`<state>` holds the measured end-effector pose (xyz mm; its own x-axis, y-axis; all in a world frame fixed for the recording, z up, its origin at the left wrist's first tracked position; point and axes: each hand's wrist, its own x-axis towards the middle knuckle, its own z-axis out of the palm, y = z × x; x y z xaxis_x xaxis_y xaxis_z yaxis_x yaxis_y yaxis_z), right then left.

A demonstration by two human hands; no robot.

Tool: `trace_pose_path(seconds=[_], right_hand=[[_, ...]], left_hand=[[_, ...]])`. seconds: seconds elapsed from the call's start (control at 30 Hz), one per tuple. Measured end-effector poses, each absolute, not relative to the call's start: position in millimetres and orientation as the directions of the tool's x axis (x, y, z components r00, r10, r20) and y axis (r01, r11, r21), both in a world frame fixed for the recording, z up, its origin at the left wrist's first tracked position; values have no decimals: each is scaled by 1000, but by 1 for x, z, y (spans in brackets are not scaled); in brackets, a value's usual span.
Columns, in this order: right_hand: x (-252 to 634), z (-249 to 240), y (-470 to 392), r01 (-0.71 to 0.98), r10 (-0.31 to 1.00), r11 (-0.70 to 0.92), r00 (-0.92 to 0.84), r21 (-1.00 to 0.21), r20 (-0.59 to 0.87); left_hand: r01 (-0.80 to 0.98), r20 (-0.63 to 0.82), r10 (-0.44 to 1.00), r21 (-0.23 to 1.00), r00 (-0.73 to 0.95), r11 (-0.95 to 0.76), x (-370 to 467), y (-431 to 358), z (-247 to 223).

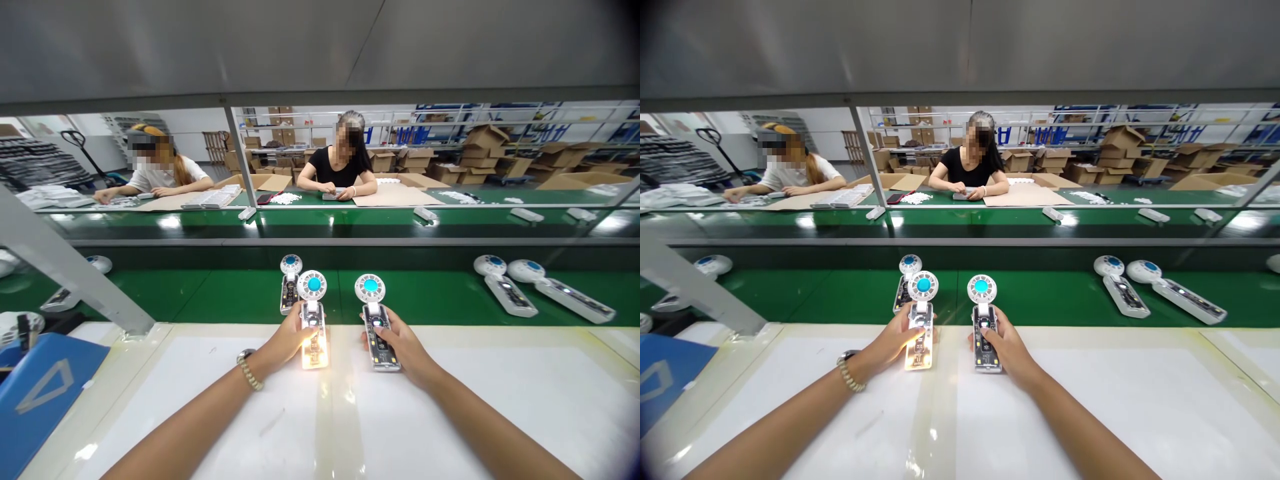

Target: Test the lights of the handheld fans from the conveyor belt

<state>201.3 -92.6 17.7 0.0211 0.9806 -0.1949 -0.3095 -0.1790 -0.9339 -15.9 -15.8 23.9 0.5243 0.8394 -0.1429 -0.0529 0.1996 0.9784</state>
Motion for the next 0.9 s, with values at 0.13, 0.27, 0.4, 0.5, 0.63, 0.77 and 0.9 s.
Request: trace_pose_path(seconds=[0.13, 0.27, 0.4, 0.5, 0.63, 0.77, 0.9], right_hand=[[202, 17, -92, -313, 981, -180, 15, -932, -194], [202, 15, -91, -310, 981, -181, 10, -933, -193], [204, 14, -92, -311, 985, -167, -1, -936, -175], [205, 11, -92, -340, 990, -140, -38, -930, -135], [206, 3, -91, -387, 995, -97, -41, -917, -88], [206, -2, -90, -404, 998, -64, 0, -913, -70], [207, -2, -89, -396, 996, -84, -27, -914, -80]], left_hand=[[-105, -124, 821, 970, 557, 218, -17, -15, 21], [-158, -109, 818, 959, 565, 237, -17, -15, 19], [-160, -126, 820, 953, 558, 256, -16, -16, 21], [-140, -146, 808, 952, 571, 271, -17, -15, 22], [-151, -118, 774, 952, 622, 267, -19, -14, 22], [-165, -111, 763, 947, 636, 275, -19, -15, 24], [-179, -122, 750, 935, 650, 307, -19, -16, 24]])
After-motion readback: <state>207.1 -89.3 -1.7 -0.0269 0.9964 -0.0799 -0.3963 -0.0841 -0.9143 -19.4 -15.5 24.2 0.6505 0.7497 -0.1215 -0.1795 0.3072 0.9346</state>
